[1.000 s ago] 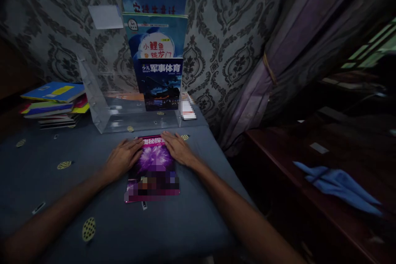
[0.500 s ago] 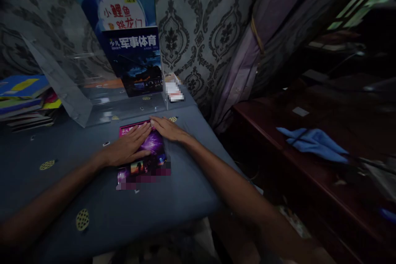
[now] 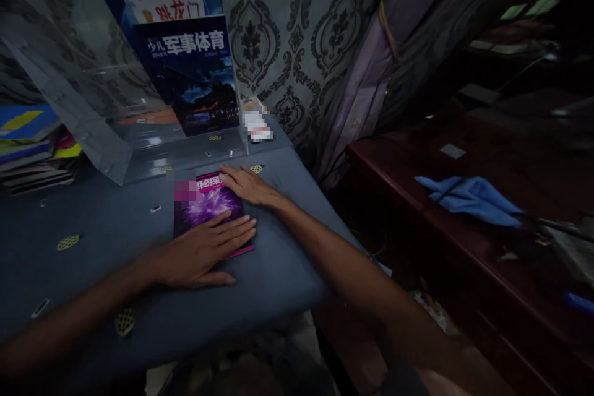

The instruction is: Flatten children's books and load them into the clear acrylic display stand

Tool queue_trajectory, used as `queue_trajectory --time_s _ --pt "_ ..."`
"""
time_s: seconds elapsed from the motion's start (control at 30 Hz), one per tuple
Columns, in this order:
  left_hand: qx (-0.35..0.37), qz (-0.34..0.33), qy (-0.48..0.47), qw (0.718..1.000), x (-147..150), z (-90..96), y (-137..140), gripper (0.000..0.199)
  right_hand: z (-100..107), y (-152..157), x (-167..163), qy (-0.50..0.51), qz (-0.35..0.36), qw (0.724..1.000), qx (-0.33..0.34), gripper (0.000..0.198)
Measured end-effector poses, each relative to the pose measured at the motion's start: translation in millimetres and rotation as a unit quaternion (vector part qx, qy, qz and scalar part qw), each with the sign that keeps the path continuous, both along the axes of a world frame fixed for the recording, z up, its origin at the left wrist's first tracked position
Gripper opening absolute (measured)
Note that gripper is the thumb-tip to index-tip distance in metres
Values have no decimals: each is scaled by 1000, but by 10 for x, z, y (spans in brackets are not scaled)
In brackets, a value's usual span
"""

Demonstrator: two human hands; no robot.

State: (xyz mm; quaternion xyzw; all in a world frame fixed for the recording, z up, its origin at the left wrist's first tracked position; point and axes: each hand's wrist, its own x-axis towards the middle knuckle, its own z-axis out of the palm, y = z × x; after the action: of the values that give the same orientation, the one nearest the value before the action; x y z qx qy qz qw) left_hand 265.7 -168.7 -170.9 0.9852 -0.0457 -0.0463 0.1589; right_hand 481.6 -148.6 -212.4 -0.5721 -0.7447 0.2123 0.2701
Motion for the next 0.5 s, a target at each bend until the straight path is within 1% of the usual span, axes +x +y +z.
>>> queue_trajectory --time_s 0.1,0.17,0.27,0.37,0.43,0.5 --pt "-6 4 5 1000 1 19 -5 76 -13 -13 -3 -2 0 1000 7 63" --pt "-8 26 7 1000 2 20 15 71 -19 -17 3 -1 0 1000 10 62" --pt "14 101 -4 995 -9 -15 130 65 -23 -15 19 3 1 1000 9 59" --pt "60 176 -25 982 -49 -89 352 63 -28 -16 31 8 -1 1000 5 59" --pt "85 226 -37 970 -83 -151 507 63 -33 -20 32 12 -1 1000 5 61" --pt "108 289 -46 950 -106 -218 619 64 -36 -27 25 14 -2 1000 5 61"
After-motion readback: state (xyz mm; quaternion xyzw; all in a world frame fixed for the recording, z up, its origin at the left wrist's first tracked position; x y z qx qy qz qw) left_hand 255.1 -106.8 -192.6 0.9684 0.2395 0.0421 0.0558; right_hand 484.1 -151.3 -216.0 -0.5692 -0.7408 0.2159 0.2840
